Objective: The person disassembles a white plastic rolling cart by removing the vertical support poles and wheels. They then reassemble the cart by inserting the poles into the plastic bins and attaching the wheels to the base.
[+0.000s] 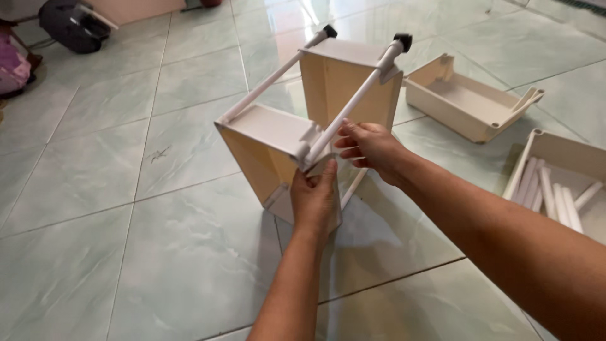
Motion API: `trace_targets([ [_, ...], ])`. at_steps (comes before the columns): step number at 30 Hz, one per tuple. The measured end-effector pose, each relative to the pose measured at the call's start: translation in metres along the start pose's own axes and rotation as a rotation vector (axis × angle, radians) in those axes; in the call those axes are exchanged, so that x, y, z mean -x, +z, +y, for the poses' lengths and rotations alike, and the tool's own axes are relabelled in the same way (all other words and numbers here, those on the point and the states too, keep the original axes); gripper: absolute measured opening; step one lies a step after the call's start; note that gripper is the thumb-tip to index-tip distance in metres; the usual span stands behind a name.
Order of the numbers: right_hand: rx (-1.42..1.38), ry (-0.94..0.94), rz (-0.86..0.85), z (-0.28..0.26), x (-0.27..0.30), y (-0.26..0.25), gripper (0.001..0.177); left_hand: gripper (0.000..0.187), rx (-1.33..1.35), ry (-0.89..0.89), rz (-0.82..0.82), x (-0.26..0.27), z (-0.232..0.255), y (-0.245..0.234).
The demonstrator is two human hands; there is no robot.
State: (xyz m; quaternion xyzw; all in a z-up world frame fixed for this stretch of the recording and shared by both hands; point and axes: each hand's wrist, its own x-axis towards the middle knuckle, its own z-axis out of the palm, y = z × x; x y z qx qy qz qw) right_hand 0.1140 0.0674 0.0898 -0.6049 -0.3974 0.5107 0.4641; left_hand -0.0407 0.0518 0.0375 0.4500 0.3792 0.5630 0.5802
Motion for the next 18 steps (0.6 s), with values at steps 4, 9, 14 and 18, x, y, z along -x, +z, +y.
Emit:
trace_targets([
  [4,0.173,0.000,-0.126,0.023,0.007,0.002,0.043,0.056,-0.491,-0.253,-0.010,0.015,-0.034,-0.025],
  [9,0.307,-0.094,-0.133,0.038,0.010,0.020,0.045,0.060,-0.955,-0.046,-0.126,0.023,-0.077,-0.044],
  [14,0.351,-0.136,-0.229,0.025,0.018,0.041,0.042,0.038,-1.029,-0.152,0.022,0.019,-0.058,-0.032],
  [18,0.392,-0.149,-0.060,0.044,0.016,0.025,0.049,0.033,-0.984,-0.042,0.132,0.019,-0.040,-0.034],
])
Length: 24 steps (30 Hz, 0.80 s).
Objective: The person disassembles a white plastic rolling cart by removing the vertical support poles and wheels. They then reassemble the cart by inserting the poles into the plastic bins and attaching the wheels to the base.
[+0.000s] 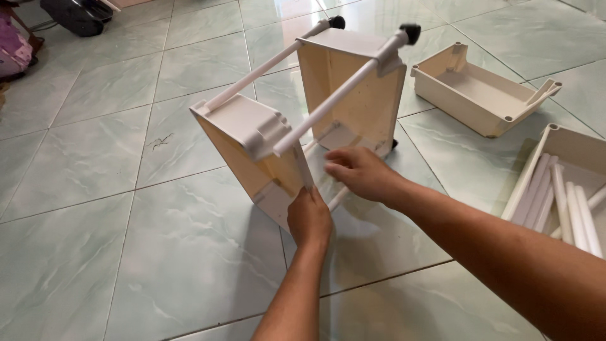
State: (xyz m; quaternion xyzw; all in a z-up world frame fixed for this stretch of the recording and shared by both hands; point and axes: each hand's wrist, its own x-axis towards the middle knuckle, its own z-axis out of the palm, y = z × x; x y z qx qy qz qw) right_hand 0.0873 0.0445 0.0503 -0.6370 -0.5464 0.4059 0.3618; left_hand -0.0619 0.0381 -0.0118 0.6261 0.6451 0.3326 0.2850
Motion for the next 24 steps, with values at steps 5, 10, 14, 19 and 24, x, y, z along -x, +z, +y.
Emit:
trace_targets([
  [5,-0.110,0.635,0.419,0.050,0.008,-0.023,0.058,0.046,0.081,0.145,0.045,-0.043,0.008,0.002],
  [10,-0.695,0.507,0.269,0.062,0.004,-0.017,0.048,0.054,0.725,-0.166,-0.282,-0.048,0.005,0.001],
  [14,-0.995,0.332,0.506,0.066,-0.014,-0.016,0.039,0.072,0.560,-0.150,-0.532,-0.017,0.019,0.013],
  [19,-1.041,0.423,0.552,0.059,-0.033,-0.038,0.040,0.049,0.203,0.079,-0.378,0.035,0.054,0.029],
  [24,-0.841,0.472,0.673,0.056,-0.033,-0.039,0.041,0.046,0.071,0.055,-0.339,0.054,0.069,0.028],
])
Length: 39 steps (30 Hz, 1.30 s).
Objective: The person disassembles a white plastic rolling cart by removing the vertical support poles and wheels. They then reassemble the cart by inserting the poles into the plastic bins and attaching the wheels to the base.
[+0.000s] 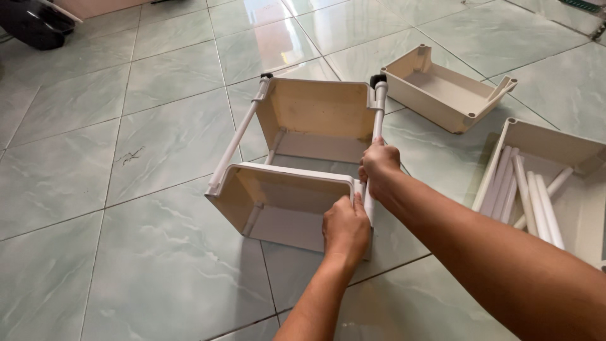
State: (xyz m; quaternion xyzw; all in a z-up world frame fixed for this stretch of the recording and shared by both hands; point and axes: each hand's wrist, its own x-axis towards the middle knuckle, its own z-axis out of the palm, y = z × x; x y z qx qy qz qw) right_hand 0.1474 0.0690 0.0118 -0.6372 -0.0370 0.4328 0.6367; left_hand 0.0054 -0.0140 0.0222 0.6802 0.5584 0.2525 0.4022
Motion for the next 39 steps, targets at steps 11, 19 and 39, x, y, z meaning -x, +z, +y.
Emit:
trace_targets([
  [11,-0.013,0.001,0.019,-0.041,-0.025,0.050,0.036,0.043,-0.052,0.010,0.087,-0.043,0.020,-0.019],
  [19,-0.134,0.121,-0.112,0.005,-0.030,0.054,0.033,0.044,0.087,-0.176,0.163,-0.026,-0.005,-0.036],
  [39,-0.146,-0.111,-0.056,-0.044,-0.090,-0.013,0.019,0.024,0.259,-0.037,-0.428,0.017,0.007,-0.044],
])
